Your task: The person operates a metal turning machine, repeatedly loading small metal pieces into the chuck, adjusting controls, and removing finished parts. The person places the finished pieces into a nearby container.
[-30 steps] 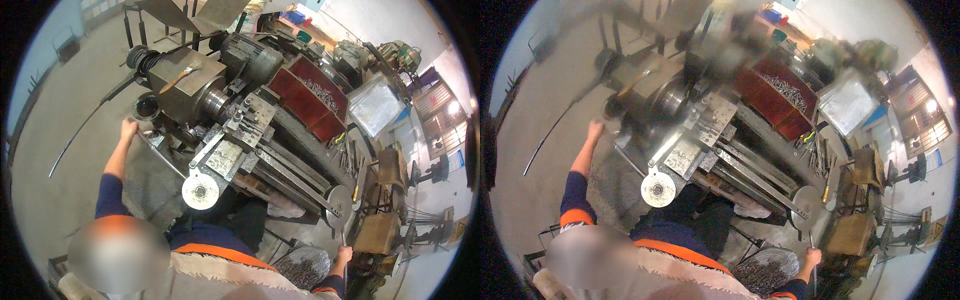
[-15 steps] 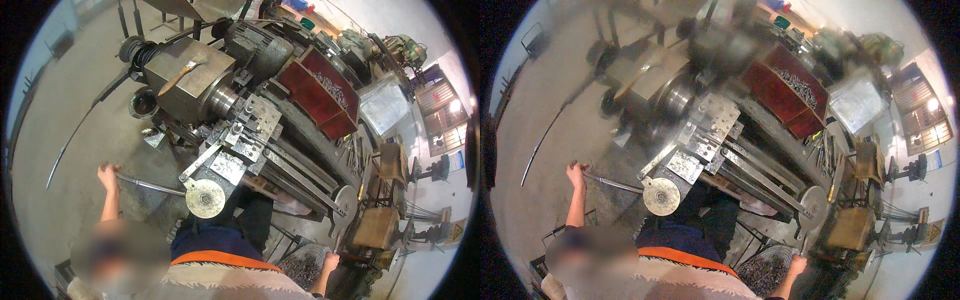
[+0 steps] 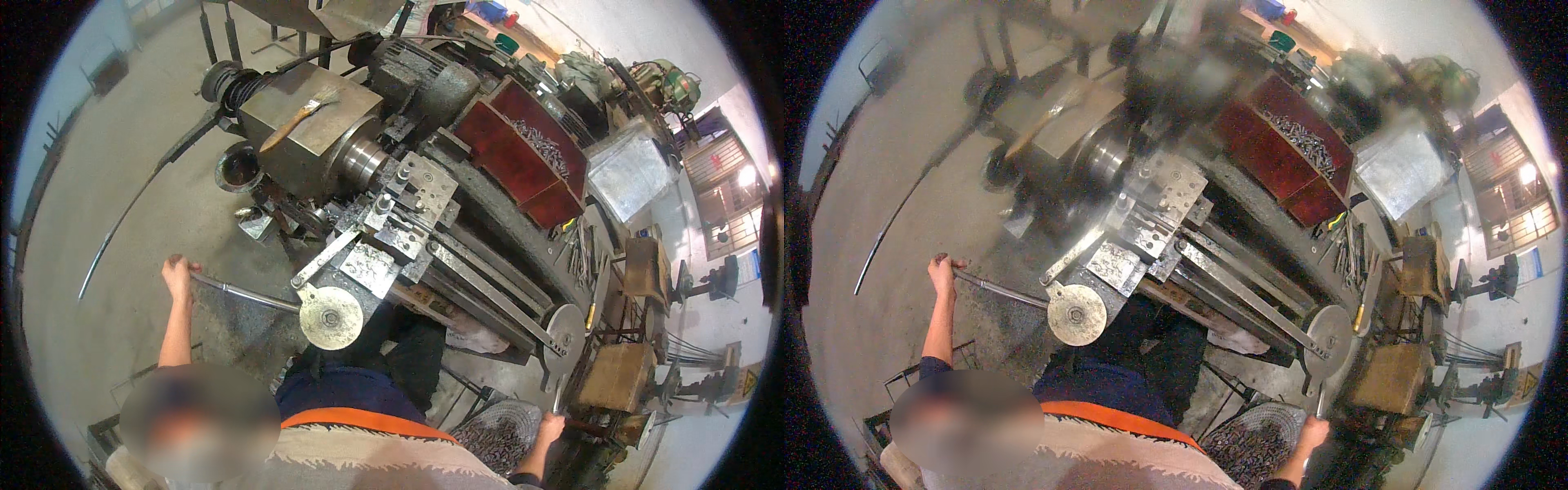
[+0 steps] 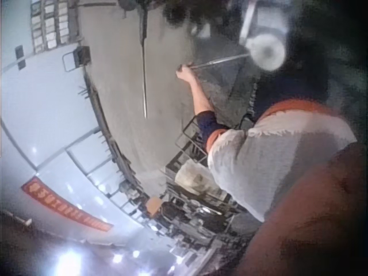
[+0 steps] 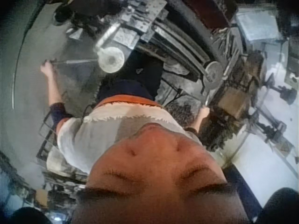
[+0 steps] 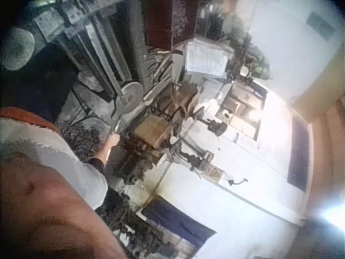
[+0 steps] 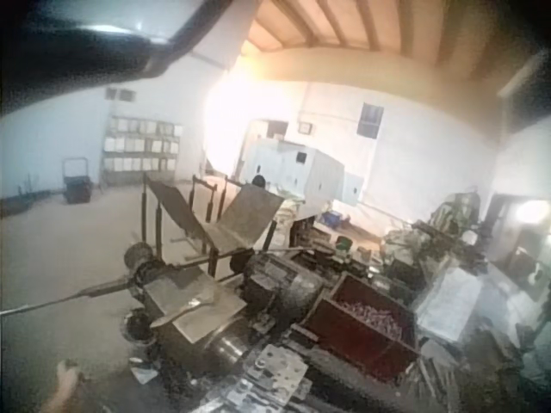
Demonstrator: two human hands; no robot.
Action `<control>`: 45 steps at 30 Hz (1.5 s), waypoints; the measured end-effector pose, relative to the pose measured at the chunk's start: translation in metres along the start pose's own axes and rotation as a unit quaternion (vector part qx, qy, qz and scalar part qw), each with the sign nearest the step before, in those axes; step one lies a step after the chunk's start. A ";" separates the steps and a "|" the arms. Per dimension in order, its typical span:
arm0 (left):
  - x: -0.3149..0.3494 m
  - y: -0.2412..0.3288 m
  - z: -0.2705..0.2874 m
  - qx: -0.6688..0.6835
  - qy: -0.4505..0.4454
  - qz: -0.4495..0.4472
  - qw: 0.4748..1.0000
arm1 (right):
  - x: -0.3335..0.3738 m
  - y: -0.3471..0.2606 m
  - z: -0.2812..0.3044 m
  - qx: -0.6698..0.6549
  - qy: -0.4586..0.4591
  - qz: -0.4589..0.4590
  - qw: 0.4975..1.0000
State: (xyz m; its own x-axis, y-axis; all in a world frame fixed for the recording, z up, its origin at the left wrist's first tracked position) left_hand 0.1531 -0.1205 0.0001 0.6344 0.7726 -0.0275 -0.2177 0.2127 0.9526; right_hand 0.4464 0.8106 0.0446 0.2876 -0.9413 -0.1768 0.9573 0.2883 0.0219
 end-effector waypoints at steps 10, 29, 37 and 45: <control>-0.006 0.023 0.039 -0.281 -0.169 0.042 0.944 | -0.107 -0.013 -0.003 0.110 -0.046 0.011 0.993; -0.064 -0.021 -0.205 -0.495 -0.328 -0.281 0.753 | 0.054 -0.058 0.016 -0.117 -0.059 -0.011 0.991; -0.045 -0.016 -0.217 -0.351 -0.449 -0.096 0.816 | 0.030 -0.114 0.056 -0.197 0.017 0.072 0.978; -0.079 -0.054 -0.200 -0.494 -0.376 -0.275 0.734 | 0.030 -0.251 0.147 -0.331 0.001 0.247 0.910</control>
State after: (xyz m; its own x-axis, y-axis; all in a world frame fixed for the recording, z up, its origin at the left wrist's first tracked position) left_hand -0.0334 -0.0738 -0.1098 0.9771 -0.0624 0.2032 0.0287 0.9859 0.1648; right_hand 0.2191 0.6844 0.1784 0.6784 -0.6672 -0.3077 0.4816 0.7201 -0.4996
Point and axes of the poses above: each hand's wrist, its own x-axis away from the middle knuckle, its own z-axis out of the back of the hand, y = z × x, the point moved 4 cm from there along -x, towards the middle knuckle, and after that the axes turned 9 degrees about -z, right-handed, at the moved point
